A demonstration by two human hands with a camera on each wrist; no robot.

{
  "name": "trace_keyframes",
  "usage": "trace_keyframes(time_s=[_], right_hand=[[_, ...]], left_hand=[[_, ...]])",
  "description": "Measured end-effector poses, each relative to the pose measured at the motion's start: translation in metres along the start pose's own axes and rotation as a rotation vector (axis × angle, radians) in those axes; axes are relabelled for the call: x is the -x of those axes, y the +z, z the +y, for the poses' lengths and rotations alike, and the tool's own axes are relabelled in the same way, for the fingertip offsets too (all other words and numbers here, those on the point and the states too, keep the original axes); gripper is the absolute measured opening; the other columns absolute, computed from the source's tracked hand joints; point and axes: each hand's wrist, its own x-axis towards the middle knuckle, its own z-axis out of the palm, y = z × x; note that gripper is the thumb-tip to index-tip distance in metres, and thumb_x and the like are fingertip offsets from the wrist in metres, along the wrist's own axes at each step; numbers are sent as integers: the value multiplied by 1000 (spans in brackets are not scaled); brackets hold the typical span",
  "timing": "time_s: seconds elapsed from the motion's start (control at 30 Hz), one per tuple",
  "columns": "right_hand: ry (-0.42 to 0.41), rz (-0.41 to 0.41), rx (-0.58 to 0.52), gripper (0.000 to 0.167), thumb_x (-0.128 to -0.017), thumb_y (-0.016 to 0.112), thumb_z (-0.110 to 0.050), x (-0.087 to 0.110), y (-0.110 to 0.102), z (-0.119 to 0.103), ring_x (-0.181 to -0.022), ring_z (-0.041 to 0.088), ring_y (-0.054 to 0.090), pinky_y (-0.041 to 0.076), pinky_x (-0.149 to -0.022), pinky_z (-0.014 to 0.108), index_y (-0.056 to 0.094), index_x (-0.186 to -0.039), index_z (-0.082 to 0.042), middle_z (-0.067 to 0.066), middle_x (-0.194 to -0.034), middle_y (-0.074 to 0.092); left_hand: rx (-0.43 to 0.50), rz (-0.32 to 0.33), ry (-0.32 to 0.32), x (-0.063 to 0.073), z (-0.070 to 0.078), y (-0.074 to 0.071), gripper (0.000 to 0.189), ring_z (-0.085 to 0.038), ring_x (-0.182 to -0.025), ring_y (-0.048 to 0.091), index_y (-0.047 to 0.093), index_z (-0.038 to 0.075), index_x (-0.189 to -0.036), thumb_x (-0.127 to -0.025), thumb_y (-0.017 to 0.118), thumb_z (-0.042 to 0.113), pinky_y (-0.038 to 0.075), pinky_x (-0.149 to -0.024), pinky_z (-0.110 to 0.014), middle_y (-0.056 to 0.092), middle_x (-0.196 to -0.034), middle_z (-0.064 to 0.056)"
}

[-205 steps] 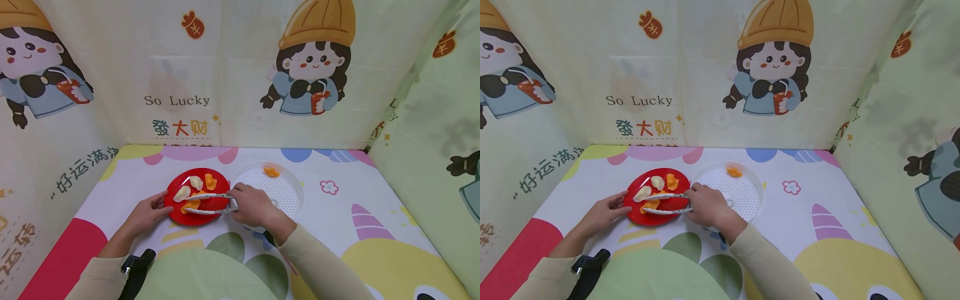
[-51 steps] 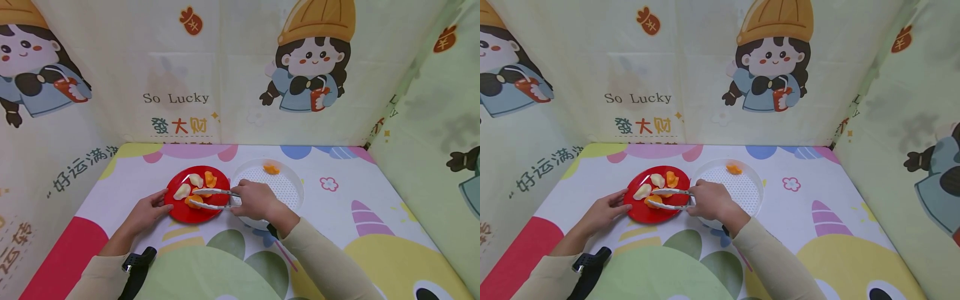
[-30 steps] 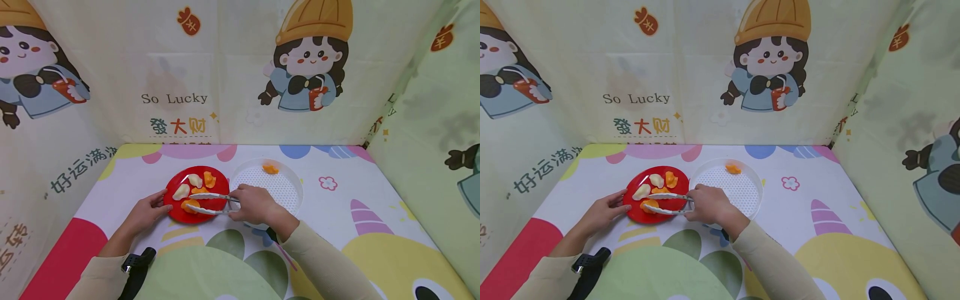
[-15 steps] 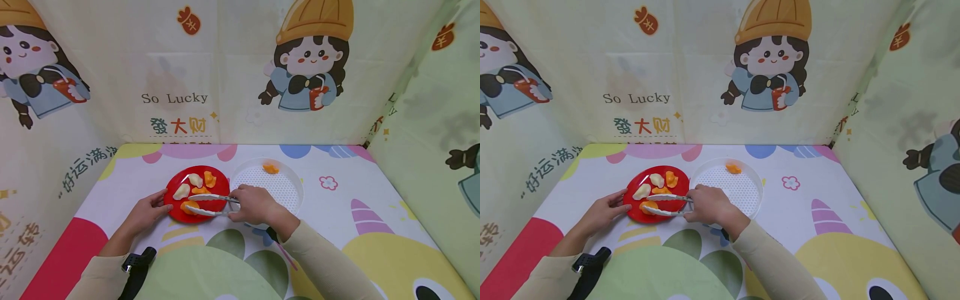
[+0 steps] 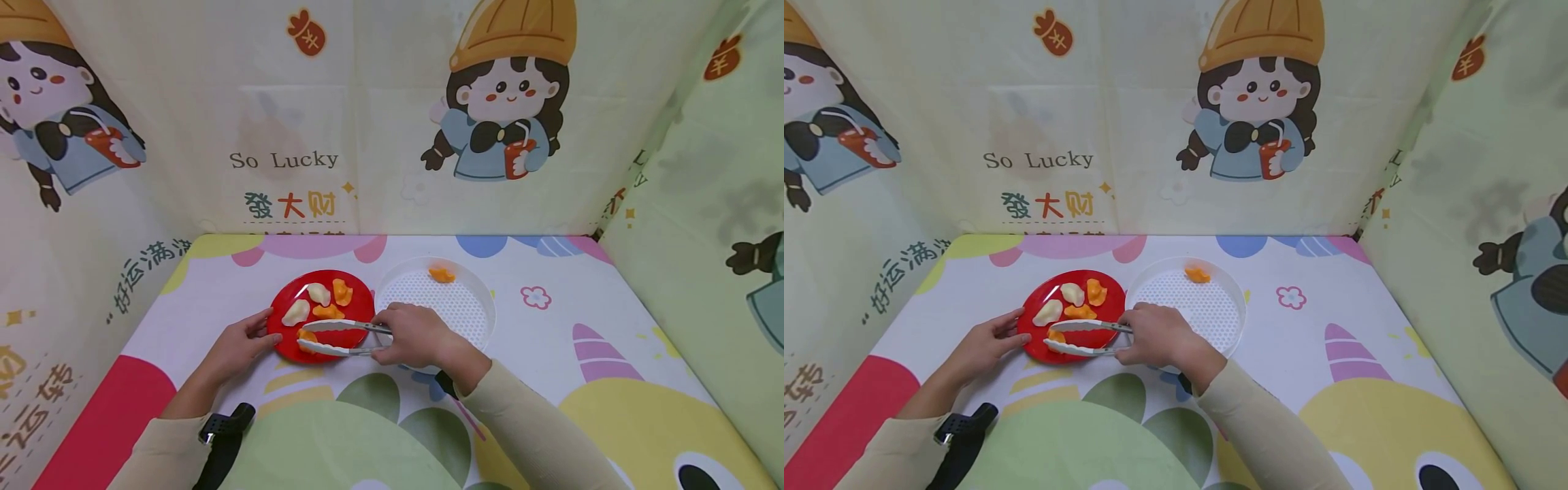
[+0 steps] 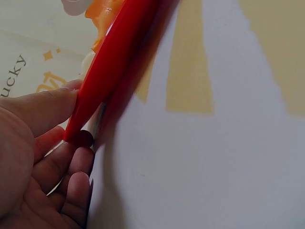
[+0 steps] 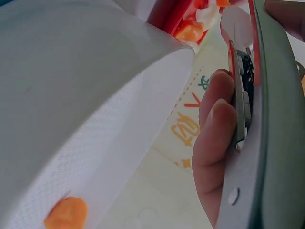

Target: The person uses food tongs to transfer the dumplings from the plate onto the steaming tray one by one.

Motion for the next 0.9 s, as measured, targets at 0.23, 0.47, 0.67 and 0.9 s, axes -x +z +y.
trace_keyframes(time_s=[0.23,0.47,0.67,0.9], right_hand=[[29,19,-2,55,-76,84,-36,0,1,0,-89,12,56,53,-64,25,67,-125,-15,-1,-108,65],[43,-10,-25,53,-75,86,-34,-5,3,-3,-85,12,56,52,-62,23,68,-120,-14,1,-104,67],[30,-20,-31,52,-75,86,-33,-5,4,-6,-83,12,56,52,-61,22,68,-119,-12,1,-100,66],[26,-17,-22,49,-78,85,-33,-4,3,-5,-85,12,55,52,-60,22,69,-120,-13,1,-101,66]], left_hand=[[0,1,-1,0,0,0,85,-47,-131,43,29,3,-156,-90,75,33,58,-84,-42,43,-146,-30],[-4,-1,-6,0,0,-1,85,-48,-130,42,29,3,-157,-91,74,33,58,-84,-42,43,-147,-30],[-1,-6,-6,-1,-1,-1,85,-47,-130,42,29,4,-157,-91,74,34,58,-84,-41,43,-147,-30],[3,-9,-5,-2,-3,-1,86,-47,-131,41,29,5,-157,-90,75,34,58,-83,-41,43,-147,-29]])
